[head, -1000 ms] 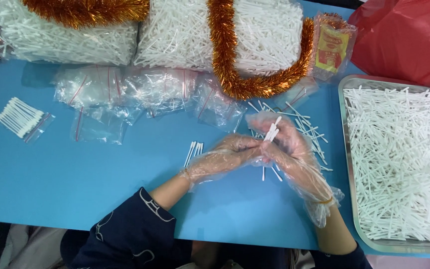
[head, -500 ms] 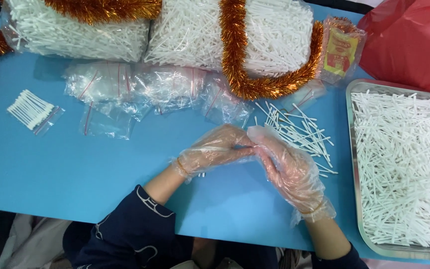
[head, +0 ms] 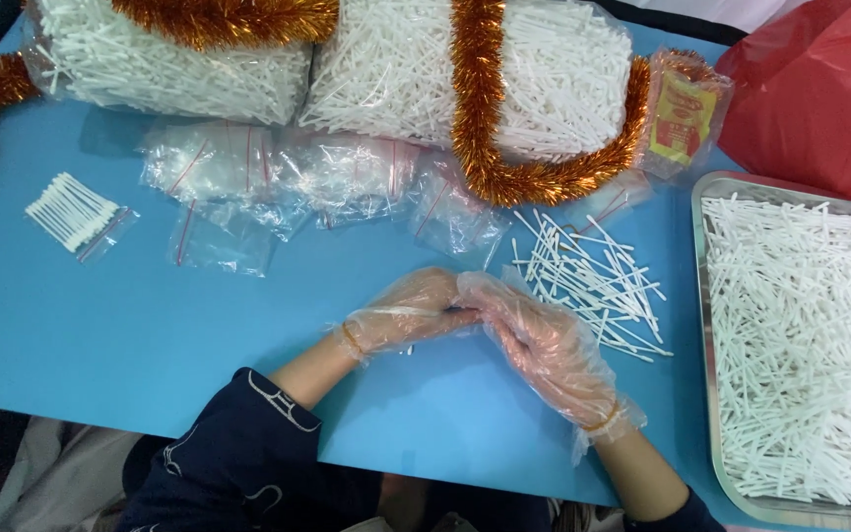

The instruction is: Counting and bagging cotton swabs into small plastic zip-lock bags on a blue table.

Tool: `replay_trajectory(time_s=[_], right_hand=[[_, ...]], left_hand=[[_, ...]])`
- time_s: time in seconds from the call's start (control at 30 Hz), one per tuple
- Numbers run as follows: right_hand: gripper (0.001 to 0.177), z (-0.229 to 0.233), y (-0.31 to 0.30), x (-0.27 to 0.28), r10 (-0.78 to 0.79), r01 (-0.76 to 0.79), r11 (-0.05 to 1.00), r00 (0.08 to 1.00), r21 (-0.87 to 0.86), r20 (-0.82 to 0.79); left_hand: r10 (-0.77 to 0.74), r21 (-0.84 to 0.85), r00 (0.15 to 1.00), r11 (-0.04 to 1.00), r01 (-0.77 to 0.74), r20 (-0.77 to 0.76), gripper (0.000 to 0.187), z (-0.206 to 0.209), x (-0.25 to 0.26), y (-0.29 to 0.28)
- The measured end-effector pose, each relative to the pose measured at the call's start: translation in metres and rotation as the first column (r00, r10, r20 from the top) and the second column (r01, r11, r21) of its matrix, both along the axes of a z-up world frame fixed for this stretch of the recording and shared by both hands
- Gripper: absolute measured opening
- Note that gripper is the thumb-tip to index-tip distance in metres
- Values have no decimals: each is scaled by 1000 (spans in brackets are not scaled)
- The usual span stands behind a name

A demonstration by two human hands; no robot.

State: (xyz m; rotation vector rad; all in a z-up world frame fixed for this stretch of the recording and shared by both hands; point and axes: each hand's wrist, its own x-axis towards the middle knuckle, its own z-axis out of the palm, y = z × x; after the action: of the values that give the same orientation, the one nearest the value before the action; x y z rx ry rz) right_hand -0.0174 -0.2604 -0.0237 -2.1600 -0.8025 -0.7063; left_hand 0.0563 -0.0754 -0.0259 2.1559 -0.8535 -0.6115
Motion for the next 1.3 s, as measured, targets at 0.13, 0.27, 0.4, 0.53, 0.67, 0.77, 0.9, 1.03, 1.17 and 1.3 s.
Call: replay_trajectory(time_s=[0.13,0.27,0.4,0.53,0.67,0.77,0.9,1.03,1.17,1.3], right_hand=[[35,8,1,-1,-5,76,984,914,160,-406],[57,-4,-3,-1,172,213,859,737,466,-654],[66,5,-2,-4,257,262,774,702,577,-664],[62,10,-3,-6,302,260,755,677,602,-671],[58,3,-5,-6,333,284,739,634,611,-698],[60,9,-5,-7,331,280,752,623,597,-709],[61,15,-4,-7,380,231,754,611,616,-695],[58,10,-6,-5,376,216,757,627,616,-682],[55,31,-6,-3,329,192,797,658,573,-678],[48,2,-33,8,329,186,685,784,705,-527]], left_hand=[[-26,0,1000,1000,26,10,25,-12,1,3],[26,-112,989,993,-43,-148,22,0,-9,4],[57,-259,909,950,-177,-412,22,45,-27,1],[-7,-379,769,873,-308,-639,13,47,-28,0],[-53,-451,784,841,-299,-619,16,35,-30,-2],[-108,-523,738,774,-358,-666,15,47,-34,1],[-12,-420,829,866,-271,-560,19,34,-31,-2],[42,-386,816,866,-318,-577,20,23,-31,-4],[93,-366,802,855,-368,-590,20,11,-29,-9],[52,-471,789,778,-417,-612,23,6,-27,-2]])
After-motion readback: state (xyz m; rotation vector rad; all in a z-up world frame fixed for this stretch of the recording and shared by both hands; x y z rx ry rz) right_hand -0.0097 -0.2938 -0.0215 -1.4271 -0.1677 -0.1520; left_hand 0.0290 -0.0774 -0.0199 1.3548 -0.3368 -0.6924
